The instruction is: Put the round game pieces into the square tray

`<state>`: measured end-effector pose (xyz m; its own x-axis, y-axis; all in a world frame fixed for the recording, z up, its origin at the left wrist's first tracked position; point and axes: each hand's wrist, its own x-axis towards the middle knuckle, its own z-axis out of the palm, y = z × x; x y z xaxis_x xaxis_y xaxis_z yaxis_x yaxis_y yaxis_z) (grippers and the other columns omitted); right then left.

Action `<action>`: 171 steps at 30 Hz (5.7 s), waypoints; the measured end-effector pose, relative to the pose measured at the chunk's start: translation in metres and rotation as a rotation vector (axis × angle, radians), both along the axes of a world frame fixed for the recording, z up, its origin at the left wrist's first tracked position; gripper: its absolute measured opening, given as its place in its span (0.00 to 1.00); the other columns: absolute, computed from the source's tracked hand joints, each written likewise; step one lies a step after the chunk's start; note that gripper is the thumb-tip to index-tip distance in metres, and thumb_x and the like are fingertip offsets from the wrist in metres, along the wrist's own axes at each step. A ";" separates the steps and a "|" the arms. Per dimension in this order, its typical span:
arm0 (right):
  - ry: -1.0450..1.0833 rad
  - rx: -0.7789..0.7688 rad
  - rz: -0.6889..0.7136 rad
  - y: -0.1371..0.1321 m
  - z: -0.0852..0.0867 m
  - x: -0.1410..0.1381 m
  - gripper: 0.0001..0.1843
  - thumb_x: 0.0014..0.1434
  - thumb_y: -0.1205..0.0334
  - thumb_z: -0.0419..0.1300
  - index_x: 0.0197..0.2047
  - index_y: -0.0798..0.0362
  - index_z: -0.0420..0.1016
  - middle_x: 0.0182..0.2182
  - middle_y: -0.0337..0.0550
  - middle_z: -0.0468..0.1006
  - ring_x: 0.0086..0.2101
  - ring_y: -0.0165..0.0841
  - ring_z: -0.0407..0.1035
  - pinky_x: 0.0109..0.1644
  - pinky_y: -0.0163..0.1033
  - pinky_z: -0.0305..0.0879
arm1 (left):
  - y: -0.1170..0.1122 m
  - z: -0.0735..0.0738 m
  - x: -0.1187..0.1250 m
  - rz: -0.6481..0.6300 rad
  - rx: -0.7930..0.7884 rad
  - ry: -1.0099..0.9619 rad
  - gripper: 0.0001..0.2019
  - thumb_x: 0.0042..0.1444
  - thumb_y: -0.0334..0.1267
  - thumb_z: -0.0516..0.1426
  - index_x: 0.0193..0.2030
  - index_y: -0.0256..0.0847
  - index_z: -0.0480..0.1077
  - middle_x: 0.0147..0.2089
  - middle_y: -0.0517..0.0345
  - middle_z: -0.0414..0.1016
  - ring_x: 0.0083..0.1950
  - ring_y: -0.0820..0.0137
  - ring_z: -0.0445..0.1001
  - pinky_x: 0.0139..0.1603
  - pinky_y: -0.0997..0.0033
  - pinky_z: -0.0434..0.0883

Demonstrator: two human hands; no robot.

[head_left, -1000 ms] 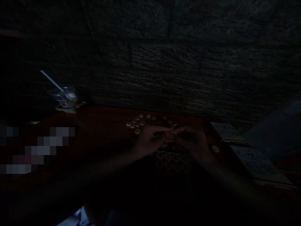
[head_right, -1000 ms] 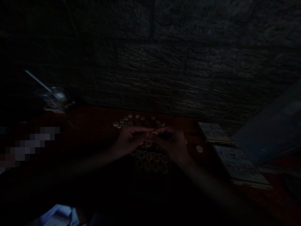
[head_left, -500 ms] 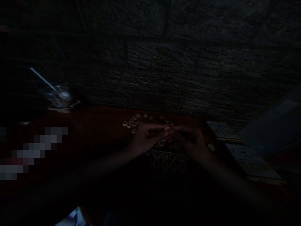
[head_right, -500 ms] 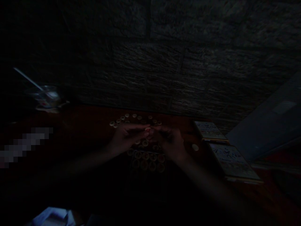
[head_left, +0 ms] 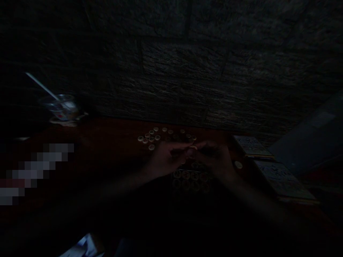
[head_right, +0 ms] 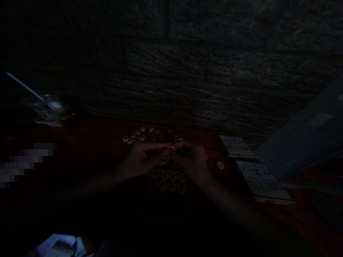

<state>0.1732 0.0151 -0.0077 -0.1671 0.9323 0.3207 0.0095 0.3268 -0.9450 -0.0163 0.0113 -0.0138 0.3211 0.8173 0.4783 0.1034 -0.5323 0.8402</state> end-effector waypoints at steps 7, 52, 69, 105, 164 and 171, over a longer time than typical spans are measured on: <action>-0.119 -0.040 -0.021 -0.005 0.007 0.003 0.08 0.58 0.52 0.72 0.35 0.48 0.87 0.27 0.40 0.85 0.27 0.32 0.78 0.33 0.35 0.73 | 0.004 -0.004 0.001 0.013 -0.012 -0.082 0.14 0.57 0.37 0.68 0.50 0.42 0.82 0.47 0.54 0.86 0.45 0.66 0.85 0.49 0.68 0.82; -0.239 0.115 -0.122 -0.010 0.013 0.003 0.10 0.53 0.56 0.73 0.39 0.48 0.85 0.38 0.45 0.87 0.38 0.41 0.82 0.45 0.44 0.80 | 0.005 0.004 0.000 0.024 -0.019 -0.092 0.12 0.65 0.38 0.61 0.51 0.38 0.81 0.52 0.48 0.84 0.53 0.62 0.83 0.55 0.65 0.79; -0.188 -0.054 -0.071 -0.012 0.013 0.000 0.11 0.59 0.51 0.68 0.37 0.51 0.83 0.31 0.44 0.86 0.30 0.37 0.81 0.36 0.39 0.77 | 0.005 -0.001 -0.001 0.021 0.050 -0.006 0.13 0.62 0.39 0.62 0.50 0.39 0.81 0.47 0.51 0.86 0.45 0.66 0.84 0.47 0.68 0.79; -0.283 0.190 -0.117 -0.010 0.006 0.005 0.14 0.60 0.58 0.69 0.49 0.48 0.82 0.43 0.44 0.86 0.42 0.39 0.81 0.49 0.44 0.77 | 0.010 0.004 0.001 0.034 -0.134 -0.185 0.11 0.60 0.41 0.66 0.48 0.44 0.83 0.48 0.53 0.86 0.48 0.65 0.84 0.50 0.66 0.80; -0.552 0.685 -0.062 -0.006 0.008 0.014 0.17 0.61 0.63 0.69 0.54 0.46 0.80 0.46 0.45 0.82 0.45 0.39 0.77 0.46 0.44 0.76 | 0.013 0.003 -0.001 -0.343 -0.608 -0.326 0.14 0.51 0.41 0.71 0.43 0.37 0.82 0.39 0.51 0.82 0.36 0.71 0.79 0.42 0.69 0.75; -0.563 0.701 -0.057 -0.007 0.007 0.016 0.17 0.63 0.64 0.67 0.55 0.46 0.79 0.47 0.45 0.82 0.47 0.40 0.77 0.48 0.45 0.76 | 0.017 -0.001 -0.002 -0.412 -0.608 -0.322 0.16 0.54 0.47 0.70 0.43 0.37 0.82 0.42 0.49 0.82 0.39 0.68 0.80 0.44 0.65 0.76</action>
